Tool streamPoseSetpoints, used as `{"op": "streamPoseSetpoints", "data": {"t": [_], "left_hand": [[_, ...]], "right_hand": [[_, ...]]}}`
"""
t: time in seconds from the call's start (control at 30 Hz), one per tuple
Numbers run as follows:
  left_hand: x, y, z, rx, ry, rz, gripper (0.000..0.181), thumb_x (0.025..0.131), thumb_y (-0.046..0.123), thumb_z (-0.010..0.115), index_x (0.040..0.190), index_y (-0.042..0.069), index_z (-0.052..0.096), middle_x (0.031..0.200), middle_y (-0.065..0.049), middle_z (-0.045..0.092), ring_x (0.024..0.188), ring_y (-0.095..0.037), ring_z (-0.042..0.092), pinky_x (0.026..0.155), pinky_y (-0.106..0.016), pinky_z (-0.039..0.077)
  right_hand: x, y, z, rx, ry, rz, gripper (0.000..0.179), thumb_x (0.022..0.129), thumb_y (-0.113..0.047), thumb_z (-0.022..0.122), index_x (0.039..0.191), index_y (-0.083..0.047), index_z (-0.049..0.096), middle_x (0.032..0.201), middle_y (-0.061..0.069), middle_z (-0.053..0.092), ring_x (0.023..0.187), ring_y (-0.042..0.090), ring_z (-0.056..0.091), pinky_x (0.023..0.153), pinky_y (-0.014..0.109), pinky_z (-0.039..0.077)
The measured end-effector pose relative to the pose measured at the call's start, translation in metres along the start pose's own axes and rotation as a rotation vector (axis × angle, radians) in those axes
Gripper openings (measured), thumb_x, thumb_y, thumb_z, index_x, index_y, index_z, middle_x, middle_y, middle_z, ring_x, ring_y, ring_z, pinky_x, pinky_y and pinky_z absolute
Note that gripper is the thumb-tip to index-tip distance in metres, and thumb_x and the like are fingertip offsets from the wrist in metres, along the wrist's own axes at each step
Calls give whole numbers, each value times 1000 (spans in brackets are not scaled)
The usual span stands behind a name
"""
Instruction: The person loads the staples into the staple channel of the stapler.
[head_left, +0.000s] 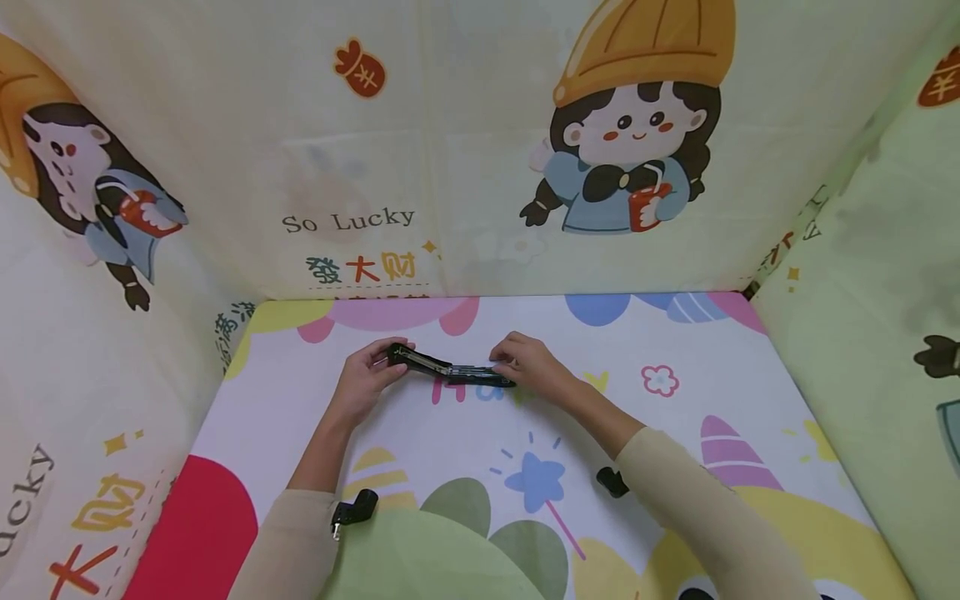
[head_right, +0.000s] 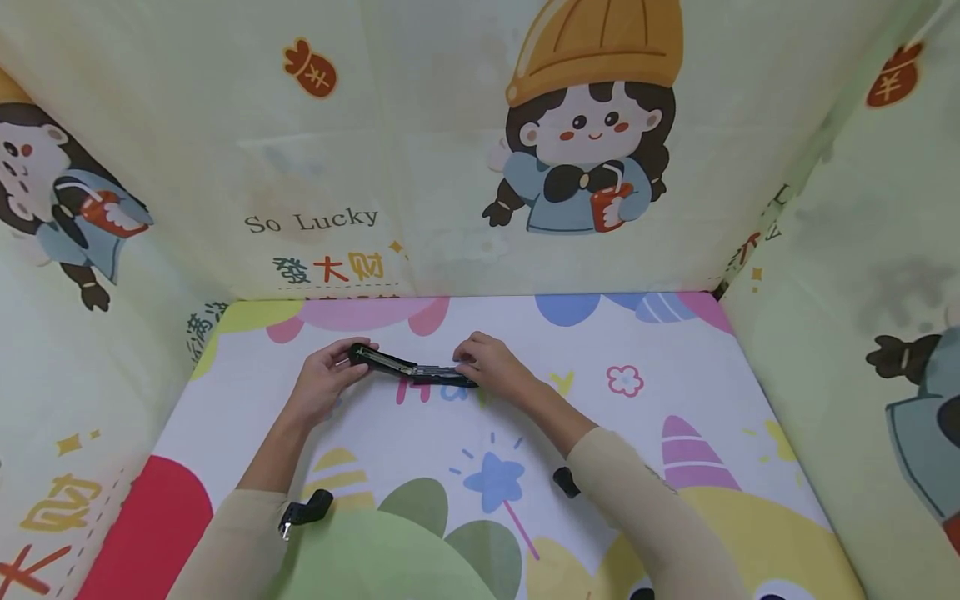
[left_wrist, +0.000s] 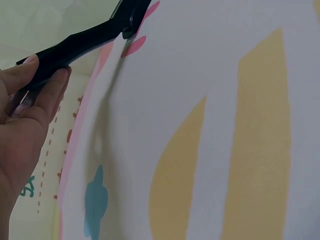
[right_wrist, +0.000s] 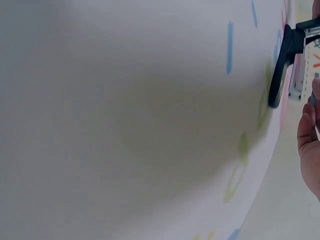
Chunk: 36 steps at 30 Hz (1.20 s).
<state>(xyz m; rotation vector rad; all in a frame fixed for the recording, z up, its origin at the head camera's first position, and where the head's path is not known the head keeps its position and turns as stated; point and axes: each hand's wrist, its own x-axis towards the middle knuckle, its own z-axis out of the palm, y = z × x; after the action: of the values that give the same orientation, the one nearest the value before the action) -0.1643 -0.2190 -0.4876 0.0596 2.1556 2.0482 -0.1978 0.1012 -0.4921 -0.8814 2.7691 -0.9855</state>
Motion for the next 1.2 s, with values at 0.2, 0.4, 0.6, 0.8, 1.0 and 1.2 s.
{"op": "streamPoseSetpoints", "data": {"t": [0.2,0.4,0.6,0.8,1.0,1.2], "left_hand": [[-1,1,0,7,-4,-2,47,96,-5,67,142,-2,56,145,-24,57,122,-14,62,97,-21,56],[0,3,1,8,-1,-4,48,96,-6,67,143,-4,55,145,-25,57,121,-14,62,97,-22,56],[0,3,1,20,7,-15,50,96,-5,67,144,-4,54,144,-22,58,120,-13,63,96,-22,56],[-1,4,1,29,3,-20,50,96,-5,67,144,-2,55,145,-21,57,121,-15,63,96,-22,56],[-1,4,1,27,2,-16,49,96,-5,67,143,-2,56,145,-21,57,121,-15,63,96,-22,56],[0,4,1,32,6,-10,49,96,-5,68,143,-3,55,144,-21,57,122,-16,62,96,-22,56]], "right_hand": [[11,-10,8,-39,-32,-36,17,97,-15,74,112,-7,74,107,5,66,100,18,67,92,31,60],[16,-15,14,-60,-38,-84,17,95,-15,76,109,-6,74,104,7,67,99,19,68,91,30,60],[19,-17,18,-120,-56,-83,18,95,-18,76,110,-7,75,104,7,68,97,19,64,89,32,58],[19,-20,19,-148,-53,-83,19,94,-21,77,109,-9,76,103,6,68,95,19,60,87,31,57],[19,-21,23,-191,-19,-96,18,94,-23,78,107,-11,77,100,4,66,93,19,57,84,30,55],[18,-20,29,-190,49,-113,15,92,-23,80,101,-11,79,94,3,65,89,19,56,78,29,53]]}}
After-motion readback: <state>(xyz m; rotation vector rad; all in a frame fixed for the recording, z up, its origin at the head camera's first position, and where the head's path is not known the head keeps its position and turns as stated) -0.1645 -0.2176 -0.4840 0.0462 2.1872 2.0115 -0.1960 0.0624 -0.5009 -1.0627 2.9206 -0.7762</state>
